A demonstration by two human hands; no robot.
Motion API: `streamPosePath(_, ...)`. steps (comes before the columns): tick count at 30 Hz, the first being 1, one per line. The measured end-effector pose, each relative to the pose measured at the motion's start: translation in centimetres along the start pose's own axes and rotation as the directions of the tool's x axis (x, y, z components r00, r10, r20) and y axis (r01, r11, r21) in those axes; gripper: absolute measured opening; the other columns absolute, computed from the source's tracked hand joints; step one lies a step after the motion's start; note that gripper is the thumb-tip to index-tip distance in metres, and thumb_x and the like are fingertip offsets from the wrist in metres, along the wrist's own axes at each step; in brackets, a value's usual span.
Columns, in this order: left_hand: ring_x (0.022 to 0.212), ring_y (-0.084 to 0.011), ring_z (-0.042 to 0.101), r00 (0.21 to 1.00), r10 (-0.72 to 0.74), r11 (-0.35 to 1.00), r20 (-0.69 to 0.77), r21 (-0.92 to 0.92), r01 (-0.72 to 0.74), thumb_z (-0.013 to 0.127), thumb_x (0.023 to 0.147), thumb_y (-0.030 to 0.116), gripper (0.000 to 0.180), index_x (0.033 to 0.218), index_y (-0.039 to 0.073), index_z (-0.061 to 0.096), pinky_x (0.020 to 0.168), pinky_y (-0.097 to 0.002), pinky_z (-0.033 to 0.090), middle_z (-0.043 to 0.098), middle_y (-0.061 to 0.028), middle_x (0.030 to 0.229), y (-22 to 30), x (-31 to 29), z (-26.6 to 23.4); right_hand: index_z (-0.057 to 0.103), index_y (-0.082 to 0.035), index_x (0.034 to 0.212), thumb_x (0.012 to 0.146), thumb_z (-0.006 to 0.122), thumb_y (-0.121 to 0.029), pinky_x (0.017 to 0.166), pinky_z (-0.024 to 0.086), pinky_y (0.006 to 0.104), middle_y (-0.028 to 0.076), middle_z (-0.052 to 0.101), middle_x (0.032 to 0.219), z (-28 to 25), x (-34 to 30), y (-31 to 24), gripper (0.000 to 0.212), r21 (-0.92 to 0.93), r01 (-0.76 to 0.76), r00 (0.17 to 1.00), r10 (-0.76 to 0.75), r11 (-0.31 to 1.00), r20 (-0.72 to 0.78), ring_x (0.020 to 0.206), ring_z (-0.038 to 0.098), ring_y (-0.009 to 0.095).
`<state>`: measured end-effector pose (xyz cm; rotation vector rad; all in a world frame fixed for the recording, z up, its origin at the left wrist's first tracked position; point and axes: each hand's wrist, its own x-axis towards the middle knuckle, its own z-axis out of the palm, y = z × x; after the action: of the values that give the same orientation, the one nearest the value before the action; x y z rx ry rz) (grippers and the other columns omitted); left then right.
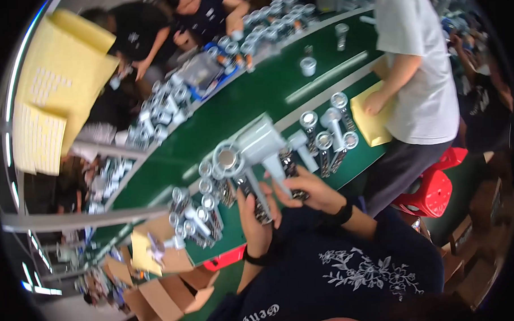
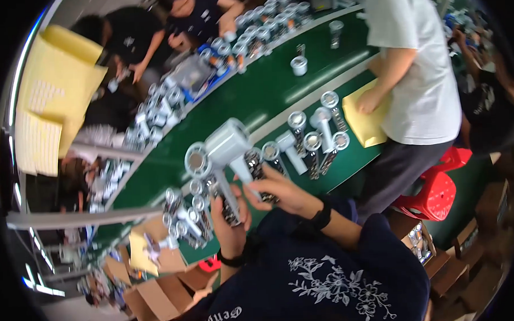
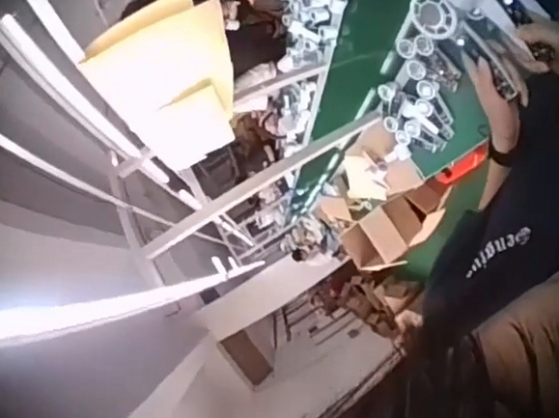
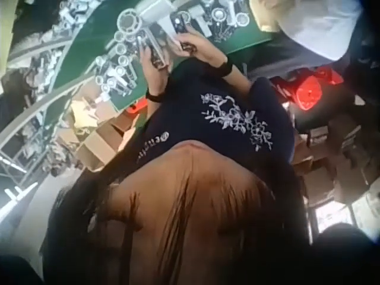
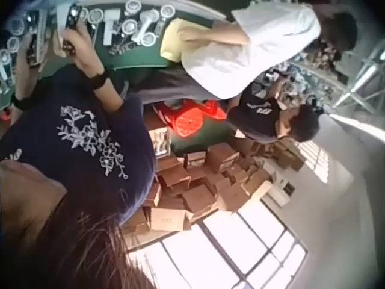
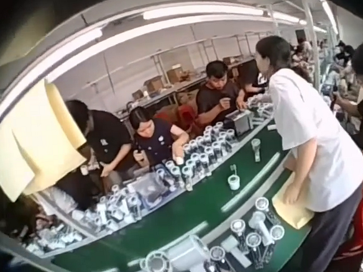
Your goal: The person picks up two handheld fans from a conveyor belt, presses buttons on their handles to test the blades and digital displays, and then places them back. This process is repeated with another pair of fans.
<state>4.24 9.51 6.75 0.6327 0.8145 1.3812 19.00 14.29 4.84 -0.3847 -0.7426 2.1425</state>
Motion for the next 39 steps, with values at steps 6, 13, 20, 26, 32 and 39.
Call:
streamPosePath(6,0.053,-0.0134,0.05,0.998,0.069,0.997,-0.002,0.037,-0.068,0.038,0.097,0.026,0.034,0.12,0.003,0.028,0.035,-0.0228,0.04,0.049,-0.0127,0.101,0.4,0.2,0.5,0.04,0.002,0.121,0.088,0.05,-0.026,0.041,0.03,0.0218,0.007,0.048,0.07,0.4,0.8,-0.3,0.044,0.013,-0.043,0.998,0.042,0.999,0.043,0.043,0.039,0.01)
streamPosePath(13,0.052,-0.0145,0.051,0.997,0.069,0.994,-0.04,0.086,-0.065,0.039,0.096,0.028,0.038,0.12,0.002,0.027,0.035,-0.0233,0.041,0.047,-0.0142,0.098,1.0,-0.4,-0.3,0.04,0.002,0.118,0.088,0.048,-0.026,0.038,0.029,0.0219,0.008,0.047,0.069,0.6,1.5,0.6,0.042,0.083,-0.062,0.995,0.055,0.995,0.084,0.039,0.036,0.009)
streamPosePath(20,0.049,-0.0146,0.05,0.996,0.093,0.994,0.008,0.056,-0.094,0.042,0.094,0.032,0.046,0.124,0.001,0.025,0.034,-0.0233,0.041,0.047,-0.0152,0.096,1.5,-0.6,-0.4,0.039,0.003,0.118,0.087,0.049,-0.029,0.038,0.027,0.0218,0.007,0.046,0.067,1.3,1.5,0.1,0.045,-0.008,-0.043,0.993,0.044,0.999,0.108,0.038,0.033,0.009)
streamPosePath(26,0.048,-0.0141,0.049,0.995,0.092,0.993,-0.045,0.081,-0.088,0.041,0.094,0.032,0.05,0.129,0.001,0.021,0.034,-0.0231,0.041,0.047,-0.0149,0.096,0.8,-0.2,-0.4,0.038,0.003,0.118,0.087,0.049,-0.03,0.038,0.026,0.0219,0.007,0.044,0.066,1.2,1.6,0.0,0.047,-0.022,-0.075,0.994,0.077,0.997,0.075,0.038,0.033,0.009)
streamPosePath(32,0.048,-0.013,0.049,0.994,0.093,0.992,-0.055,0.086,-0.088,0.041,0.095,0.03,0.053,0.134,0.003,0.017,0.033,-0.0219,0.038,0.048,-0.014,0.096,0.5,-0.3,-0.4,0.037,0.003,0.119,0.087,0.048,-0.03,0.037,0.026,0.0217,0.007,0.044,0.066,1.0,1.7,0.1,0.047,-0.009,-0.073,0.994,0.074,0.997,0.076,0.037,0.032,0.009)
streamPosePath(39,0.049,-0.0121,0.049,0.995,0.093,0.98,-0.046,0.183,-0.083,0.04,0.095,0.031,0.053,0.135,0.004,0.017,0.035,-0.0207,0.036,0.048,-0.012,0.095,0.5,-0.4,-0.8,0.037,0.004,0.119,0.086,0.049,-0.029,0.037,0.026,0.0215,0.007,0.044,0.067,0.9,1.7,0.1,0.048,0.118,-0.102,0.989,0.088,0.988,0.12,0.037,0.032,0.009)
